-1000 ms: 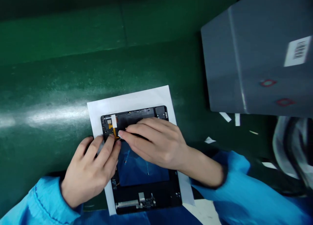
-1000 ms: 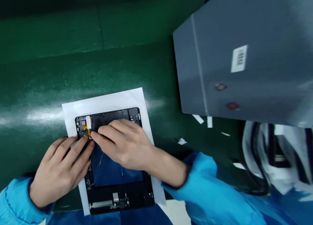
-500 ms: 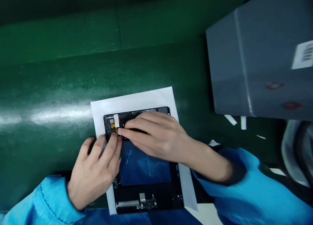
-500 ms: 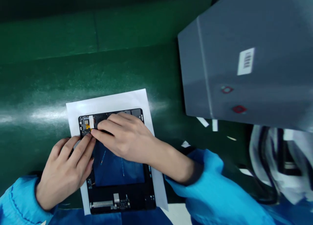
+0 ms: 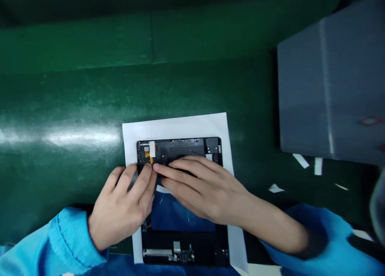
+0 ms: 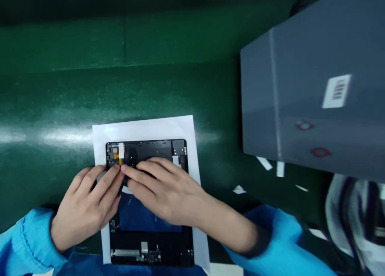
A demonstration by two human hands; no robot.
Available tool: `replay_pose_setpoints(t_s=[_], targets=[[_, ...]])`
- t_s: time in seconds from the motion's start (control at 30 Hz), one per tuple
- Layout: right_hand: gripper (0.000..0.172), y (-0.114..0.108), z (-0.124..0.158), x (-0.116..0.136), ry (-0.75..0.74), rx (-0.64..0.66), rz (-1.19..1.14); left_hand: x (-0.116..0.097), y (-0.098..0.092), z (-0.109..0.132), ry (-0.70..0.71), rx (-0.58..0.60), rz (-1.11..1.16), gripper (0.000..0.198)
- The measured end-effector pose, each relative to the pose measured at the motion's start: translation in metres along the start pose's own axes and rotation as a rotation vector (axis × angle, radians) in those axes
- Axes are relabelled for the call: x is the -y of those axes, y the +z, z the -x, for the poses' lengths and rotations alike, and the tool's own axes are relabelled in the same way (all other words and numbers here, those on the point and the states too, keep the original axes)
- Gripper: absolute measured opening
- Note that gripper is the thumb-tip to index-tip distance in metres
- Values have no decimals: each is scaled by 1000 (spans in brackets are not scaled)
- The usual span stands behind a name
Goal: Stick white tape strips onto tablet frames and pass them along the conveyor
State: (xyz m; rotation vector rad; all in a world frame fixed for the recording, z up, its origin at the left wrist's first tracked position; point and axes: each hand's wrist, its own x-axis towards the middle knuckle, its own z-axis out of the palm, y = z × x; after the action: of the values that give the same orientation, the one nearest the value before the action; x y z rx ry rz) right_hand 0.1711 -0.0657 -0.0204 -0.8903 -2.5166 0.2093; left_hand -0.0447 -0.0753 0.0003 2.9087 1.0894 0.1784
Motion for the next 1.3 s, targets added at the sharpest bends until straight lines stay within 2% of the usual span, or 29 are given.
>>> replay_pose_setpoints(t_s=[0.23,0.37,0.47,0.6,0.83,1.07,1.3], targets=[[21,1,-3,-5,102,19,-129,0,1,3,26,2,-15,37],[18,5,-11,-12,179,-92,-289,-1,2,4,0,17,2,36],[17,9,-17,-16,128,-152,-218,-1,2,4,-17,25,5,39],[17,9,-18,-21,17,-70,-97,0,1,4,-19,35,10,38],[26,-1,-19,-28,-13,67,-109,1,1,2,-15,40,20,38],[27,-2,-18,-33,-51,94,-77,1,0,4,-10,29,20,37],[29,-7,-21,-32,-104,103,11,6,1,-1,-23,-43,54,35]])
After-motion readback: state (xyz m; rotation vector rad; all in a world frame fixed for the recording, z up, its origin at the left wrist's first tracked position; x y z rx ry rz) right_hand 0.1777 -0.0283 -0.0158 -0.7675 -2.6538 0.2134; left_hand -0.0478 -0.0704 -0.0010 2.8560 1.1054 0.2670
